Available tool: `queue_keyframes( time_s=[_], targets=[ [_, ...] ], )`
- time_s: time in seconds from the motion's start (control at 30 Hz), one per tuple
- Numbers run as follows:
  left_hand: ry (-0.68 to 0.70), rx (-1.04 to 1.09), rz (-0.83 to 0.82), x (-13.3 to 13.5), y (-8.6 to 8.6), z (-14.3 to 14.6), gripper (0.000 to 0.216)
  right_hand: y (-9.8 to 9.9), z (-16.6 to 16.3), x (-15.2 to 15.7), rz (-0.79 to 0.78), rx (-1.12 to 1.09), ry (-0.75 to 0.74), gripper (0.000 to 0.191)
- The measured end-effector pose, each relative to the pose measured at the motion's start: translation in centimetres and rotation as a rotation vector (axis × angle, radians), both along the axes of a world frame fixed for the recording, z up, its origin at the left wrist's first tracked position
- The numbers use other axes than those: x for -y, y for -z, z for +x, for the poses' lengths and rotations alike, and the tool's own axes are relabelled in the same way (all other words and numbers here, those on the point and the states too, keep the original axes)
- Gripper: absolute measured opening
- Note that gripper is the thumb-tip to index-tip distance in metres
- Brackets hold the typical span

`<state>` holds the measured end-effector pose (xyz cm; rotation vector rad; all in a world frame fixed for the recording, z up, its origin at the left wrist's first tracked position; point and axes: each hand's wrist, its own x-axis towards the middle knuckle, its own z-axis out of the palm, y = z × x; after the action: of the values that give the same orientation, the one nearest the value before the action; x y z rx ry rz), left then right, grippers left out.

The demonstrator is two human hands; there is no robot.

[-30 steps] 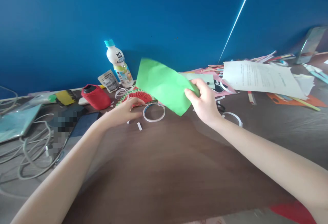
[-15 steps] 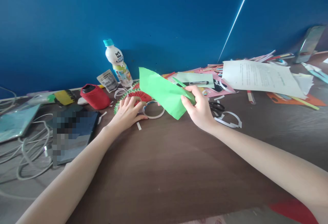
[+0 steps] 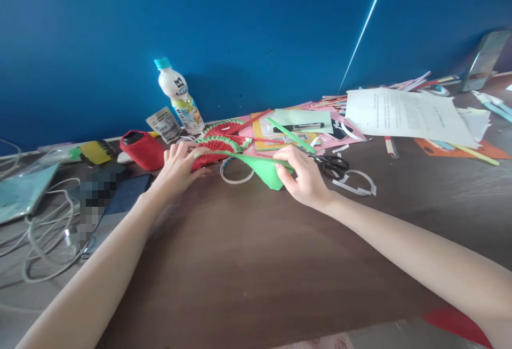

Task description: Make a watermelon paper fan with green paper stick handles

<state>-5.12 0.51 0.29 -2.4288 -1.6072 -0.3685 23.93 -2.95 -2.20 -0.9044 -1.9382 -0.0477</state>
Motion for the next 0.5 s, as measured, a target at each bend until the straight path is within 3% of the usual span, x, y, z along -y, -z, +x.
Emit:
queue_keyframes(
  time_s=[0.13, 0.23, 0.37, 0.5],
  targets=[
    [0.038, 0.252, -0.11, -0.1, -1.5, 0.0, 0.027, -0.4, 0.0, 1.0, 0.257, 0.214, -0.258, 0.026],
    [-0.019, 0.388, -0.254, 0.4, -3.4, 0.6, 0.026, -0.5, -0.3, 1.7, 0.344, 0.407, -0.373, 0.018],
    [0.084, 0.36, -0.561, 1.8, -5.3, 2.1, 0.027, 0.0, -0.9, 1.6, 0.231, 0.603, -0.527, 0.019],
    [0.21, 0.189, -0.836, 2.6, -5.2, 3.5, 0.022, 0.3, -0.9, 1.1, 0.108, 0.621, -0.603, 0.02]
  ],
)
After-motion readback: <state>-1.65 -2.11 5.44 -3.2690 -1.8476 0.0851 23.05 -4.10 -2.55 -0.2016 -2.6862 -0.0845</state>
